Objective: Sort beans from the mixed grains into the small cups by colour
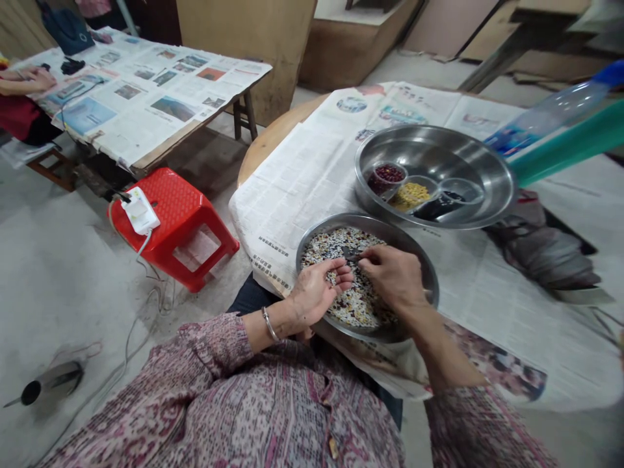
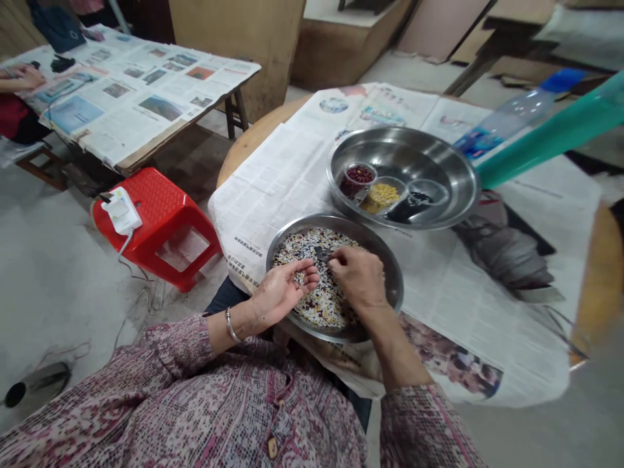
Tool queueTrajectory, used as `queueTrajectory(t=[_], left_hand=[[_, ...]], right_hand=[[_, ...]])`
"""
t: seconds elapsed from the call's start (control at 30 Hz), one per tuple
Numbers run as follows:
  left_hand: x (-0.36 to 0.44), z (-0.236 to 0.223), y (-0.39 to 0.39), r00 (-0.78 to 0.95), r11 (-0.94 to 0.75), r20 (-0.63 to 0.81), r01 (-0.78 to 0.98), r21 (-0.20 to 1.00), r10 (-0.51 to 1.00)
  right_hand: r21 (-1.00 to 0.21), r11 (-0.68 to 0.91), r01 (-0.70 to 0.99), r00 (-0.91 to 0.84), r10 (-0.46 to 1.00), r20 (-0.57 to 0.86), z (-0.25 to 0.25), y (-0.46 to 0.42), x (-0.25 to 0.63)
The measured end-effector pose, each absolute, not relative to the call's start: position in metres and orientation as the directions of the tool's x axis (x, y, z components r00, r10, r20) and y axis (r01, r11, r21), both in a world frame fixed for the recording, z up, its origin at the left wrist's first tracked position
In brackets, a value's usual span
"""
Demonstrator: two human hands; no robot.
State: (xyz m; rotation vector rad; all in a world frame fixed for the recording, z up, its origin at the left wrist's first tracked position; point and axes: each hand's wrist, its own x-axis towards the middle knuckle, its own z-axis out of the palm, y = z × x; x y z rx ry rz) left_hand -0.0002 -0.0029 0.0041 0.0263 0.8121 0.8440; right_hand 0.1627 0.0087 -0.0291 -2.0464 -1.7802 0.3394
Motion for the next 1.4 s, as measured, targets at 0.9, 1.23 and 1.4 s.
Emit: queueTrajectory(t=[0.9,1.23,1.4], left_hand=[[-0.007,0.0,-0.004,0.46,0.714,-0.582,-0.613,0.339,0.67],[-0.004,0.002,-0.004,0.445,0.706,-0.59,-0.622,0.338,0.674],[-0.003,0.004,-0.004,0.444,0.71,-0.597,-0.62,0.332,0.668]], right_hand=[[-0.544,-0.174,0.821,0.264,0.96,0.091,-0.031,0.008,0.167],[-0.225,0.03,0.974,0.011,0.984,0.177,-0.042,0.005,0.151],[-0.052,0.076,0.996,-0.07,0.992,0.108,-0.037,0.009,0.144]])
